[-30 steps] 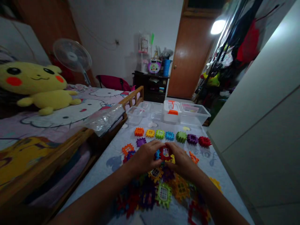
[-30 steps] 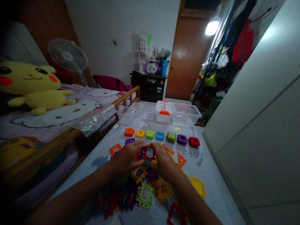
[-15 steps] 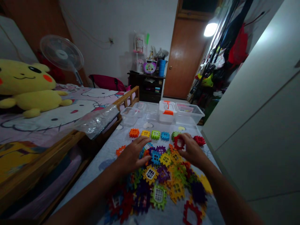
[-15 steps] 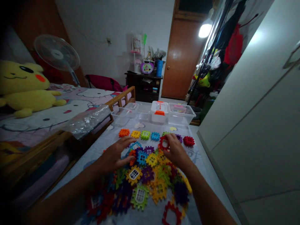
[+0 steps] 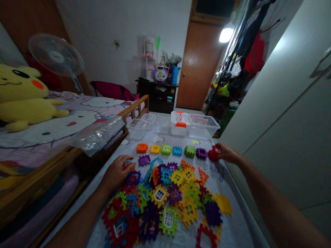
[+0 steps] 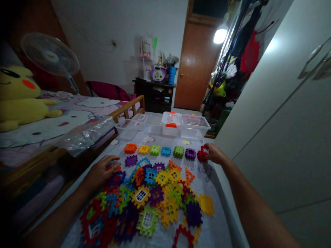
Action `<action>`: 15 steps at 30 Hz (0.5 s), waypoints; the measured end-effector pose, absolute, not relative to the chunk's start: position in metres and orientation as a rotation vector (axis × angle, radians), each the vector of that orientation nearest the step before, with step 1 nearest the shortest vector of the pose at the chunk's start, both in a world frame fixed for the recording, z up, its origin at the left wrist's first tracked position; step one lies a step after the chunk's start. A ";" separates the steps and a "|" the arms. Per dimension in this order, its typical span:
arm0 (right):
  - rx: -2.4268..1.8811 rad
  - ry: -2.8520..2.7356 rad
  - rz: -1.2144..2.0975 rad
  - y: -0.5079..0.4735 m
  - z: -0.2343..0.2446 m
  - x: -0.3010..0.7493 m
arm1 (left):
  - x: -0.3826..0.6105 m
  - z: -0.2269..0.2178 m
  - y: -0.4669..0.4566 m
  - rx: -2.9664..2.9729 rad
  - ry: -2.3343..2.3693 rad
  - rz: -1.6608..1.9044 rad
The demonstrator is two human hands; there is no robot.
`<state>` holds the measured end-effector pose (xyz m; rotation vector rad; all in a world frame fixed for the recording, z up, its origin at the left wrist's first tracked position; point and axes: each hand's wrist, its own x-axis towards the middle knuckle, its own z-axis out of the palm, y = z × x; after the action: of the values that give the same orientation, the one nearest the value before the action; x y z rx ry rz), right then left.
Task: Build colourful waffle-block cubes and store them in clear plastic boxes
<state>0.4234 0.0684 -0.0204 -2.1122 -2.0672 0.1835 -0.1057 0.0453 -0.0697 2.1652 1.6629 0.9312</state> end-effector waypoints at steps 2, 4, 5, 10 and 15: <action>-2.132 -2.087 0.199 0.071 -0.024 0.424 | -0.108 -0.074 0.047 2.147 1.669 0.924; -2.156 -2.097 0.208 0.072 -0.028 0.424 | -0.109 -0.077 0.048 2.130 1.663 0.912; -2.165 -2.100 0.210 0.072 -0.030 0.423 | -0.110 -0.078 0.048 2.124 1.659 0.903; -2.172 -2.093 0.191 0.069 -0.033 0.422 | -0.109 -0.076 0.046 2.118 1.639 0.887; -2.113 -2.031 0.101 0.050 -0.021 0.412 | -0.107 -0.071 0.042 2.149 1.633 0.843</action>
<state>0.4119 0.0502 -0.0213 -2.1135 -2.0313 0.1006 -0.1072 0.0424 -0.0709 2.1489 1.6331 0.8430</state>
